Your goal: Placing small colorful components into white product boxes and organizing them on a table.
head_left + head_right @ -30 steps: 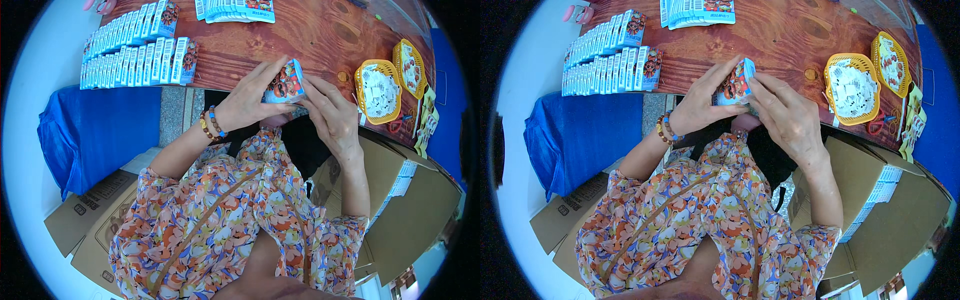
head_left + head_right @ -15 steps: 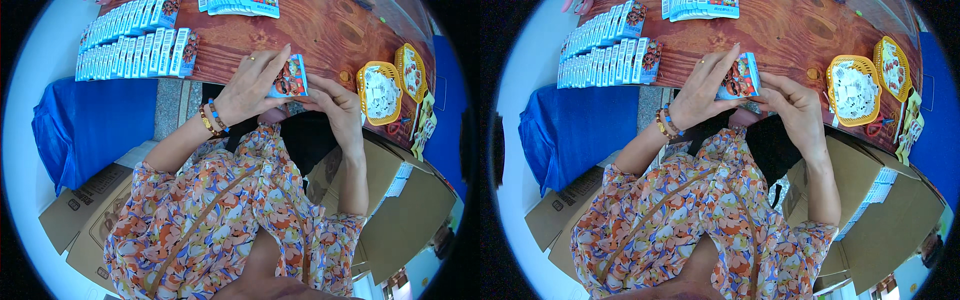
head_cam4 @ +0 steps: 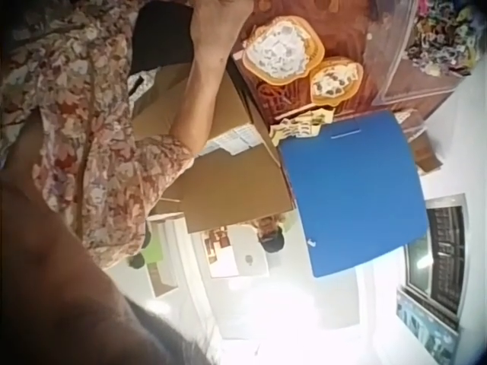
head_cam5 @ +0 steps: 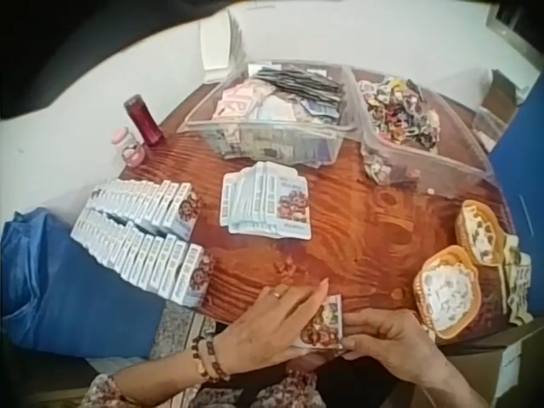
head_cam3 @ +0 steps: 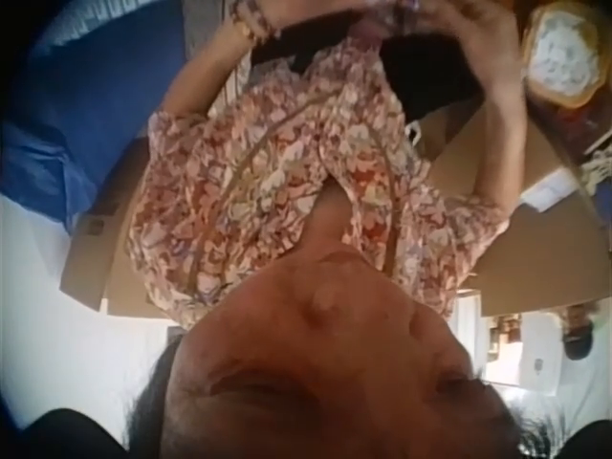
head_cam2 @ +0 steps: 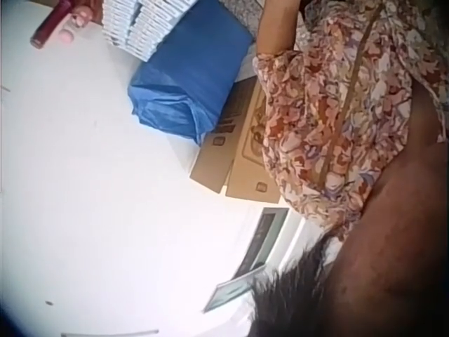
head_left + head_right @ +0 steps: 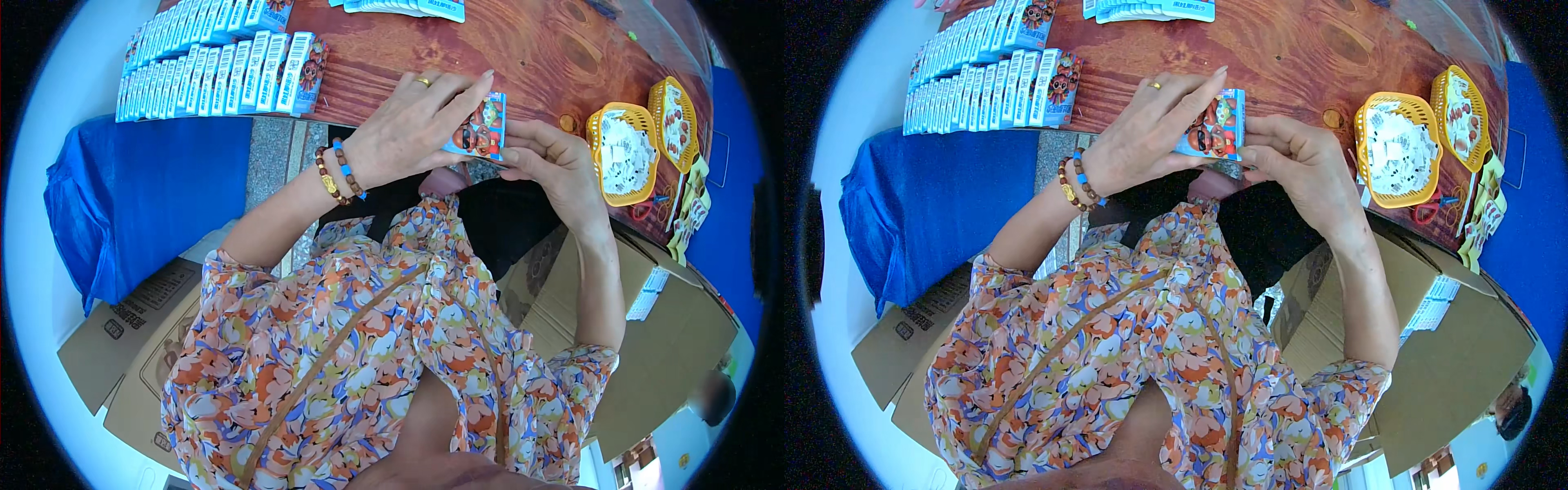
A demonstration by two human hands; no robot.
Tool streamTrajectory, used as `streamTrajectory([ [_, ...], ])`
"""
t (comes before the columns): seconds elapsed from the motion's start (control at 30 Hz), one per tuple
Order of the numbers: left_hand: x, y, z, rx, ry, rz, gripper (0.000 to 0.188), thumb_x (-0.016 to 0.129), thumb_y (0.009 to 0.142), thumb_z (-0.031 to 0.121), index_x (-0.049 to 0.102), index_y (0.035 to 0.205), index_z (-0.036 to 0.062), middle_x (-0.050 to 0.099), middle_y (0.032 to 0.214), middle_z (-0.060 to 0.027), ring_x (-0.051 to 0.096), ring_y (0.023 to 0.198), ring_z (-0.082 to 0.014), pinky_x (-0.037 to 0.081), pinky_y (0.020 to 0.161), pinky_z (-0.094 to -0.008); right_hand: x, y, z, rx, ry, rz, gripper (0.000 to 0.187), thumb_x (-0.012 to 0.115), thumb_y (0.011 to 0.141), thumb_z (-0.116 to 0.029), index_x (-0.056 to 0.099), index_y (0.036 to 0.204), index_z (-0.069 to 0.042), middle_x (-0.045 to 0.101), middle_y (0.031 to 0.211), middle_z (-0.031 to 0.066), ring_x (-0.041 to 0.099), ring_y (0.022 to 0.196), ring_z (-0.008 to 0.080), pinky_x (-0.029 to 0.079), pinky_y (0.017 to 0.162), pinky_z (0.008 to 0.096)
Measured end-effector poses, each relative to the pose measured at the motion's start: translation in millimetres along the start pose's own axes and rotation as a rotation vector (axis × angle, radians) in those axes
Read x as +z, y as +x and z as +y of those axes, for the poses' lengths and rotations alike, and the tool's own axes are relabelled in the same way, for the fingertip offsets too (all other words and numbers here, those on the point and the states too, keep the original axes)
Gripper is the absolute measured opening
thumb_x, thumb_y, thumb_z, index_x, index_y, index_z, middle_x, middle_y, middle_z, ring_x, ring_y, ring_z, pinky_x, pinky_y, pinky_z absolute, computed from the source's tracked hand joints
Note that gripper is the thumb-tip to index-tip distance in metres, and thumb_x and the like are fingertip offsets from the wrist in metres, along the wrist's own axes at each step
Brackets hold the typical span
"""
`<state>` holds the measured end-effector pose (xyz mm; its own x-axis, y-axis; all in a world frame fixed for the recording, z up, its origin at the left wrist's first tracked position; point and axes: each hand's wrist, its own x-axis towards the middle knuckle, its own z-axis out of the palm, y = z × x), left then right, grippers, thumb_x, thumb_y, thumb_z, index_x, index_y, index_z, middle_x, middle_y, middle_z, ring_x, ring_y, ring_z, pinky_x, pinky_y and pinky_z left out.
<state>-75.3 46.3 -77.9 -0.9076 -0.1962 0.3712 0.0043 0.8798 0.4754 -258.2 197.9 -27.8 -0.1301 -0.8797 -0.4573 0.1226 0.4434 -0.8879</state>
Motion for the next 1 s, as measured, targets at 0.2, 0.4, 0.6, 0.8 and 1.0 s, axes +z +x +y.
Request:
streamTrajectory([
  [0.2,4.8,-1.2,1.5,-0.028,0.115,-0.040,0.097,0.084,0.070,0.034,0.038,0.148,0.0022,0.054,0.125,-0.0125,0.056,0.110,-0.0284,0.044,0.091,-0.0418,10.9,7.0,20.1,-0.041,-0.133,0.073,0.033,0.058,0.098,-0.003,0.058,0.130,0.005,0.070,0.115,0.0098,0.067,0.101,0.0123,0.055,0.085,0.0257],
  [0.4,8.8,-5.8,-0.6,-0.095,0.063,-0.020,0.099,0.086,0.067,0.029,0.037,0.149,0.0019,0.054,0.123,-0.0121,0.055,0.109,-0.0296,0.044,0.090,-0.0416,8.0,9.1,14.0,-0.071,-0.081,0.060,0.034,0.055,0.097,0.001,0.057,0.131,0.005,0.070,0.115,0.0116,0.066,0.103,0.0140,0.054,0.089,0.0268],
  [0.6,10.1,-4.0,3.4,-0.098,0.116,-0.003,0.099,0.086,0.067,0.026,0.036,0.150,0.0019,0.054,0.120,-0.0121,0.055,0.108,-0.0302,0.043,0.090,-0.0427,12.6,12.9,16.5,-0.043,-0.216,0.100,0.033,0.057,0.095,0.002,0.060,0.128,0.004,0.070,0.117,0.0101,0.066,0.105,0.0147,0.053,0.091,0.0282],
  [0.8,21.7,-5.0,3.8,-0.247,0.131,0.157,0.103,0.087,0.064,0.024,0.034,0.150,0.0012,0.053,0.113,-0.0149,0.057,0.100,-0.0331,0.047,0.084,-0.0434,27.2,19.0,20.4,-0.366,-0.695,0.287,0.033,0.060,0.096,-0.003,0.062,0.129,0.002,0.069,0.119,0.0126,0.066,0.108,0.0171,0.053,0.090,0.0281],
  [1.0,24.5,8.6,12.7,-0.435,-0.043,0.244,0.116,0.089,0.060,0.017,0.023,0.153,0.0029,0.051,0.109,-0.0194,0.058,0.096,-0.0390,0.052,0.079,-0.0465,53.0,33.4,34.7,-0.641,-0.746,0.548,0.038,0.067,0.090,0.001,0.062,0.128,0.001,0.066,0.124,0.0176,0.064,0.114,0.0219,0.052,0.095,0.0344],
])
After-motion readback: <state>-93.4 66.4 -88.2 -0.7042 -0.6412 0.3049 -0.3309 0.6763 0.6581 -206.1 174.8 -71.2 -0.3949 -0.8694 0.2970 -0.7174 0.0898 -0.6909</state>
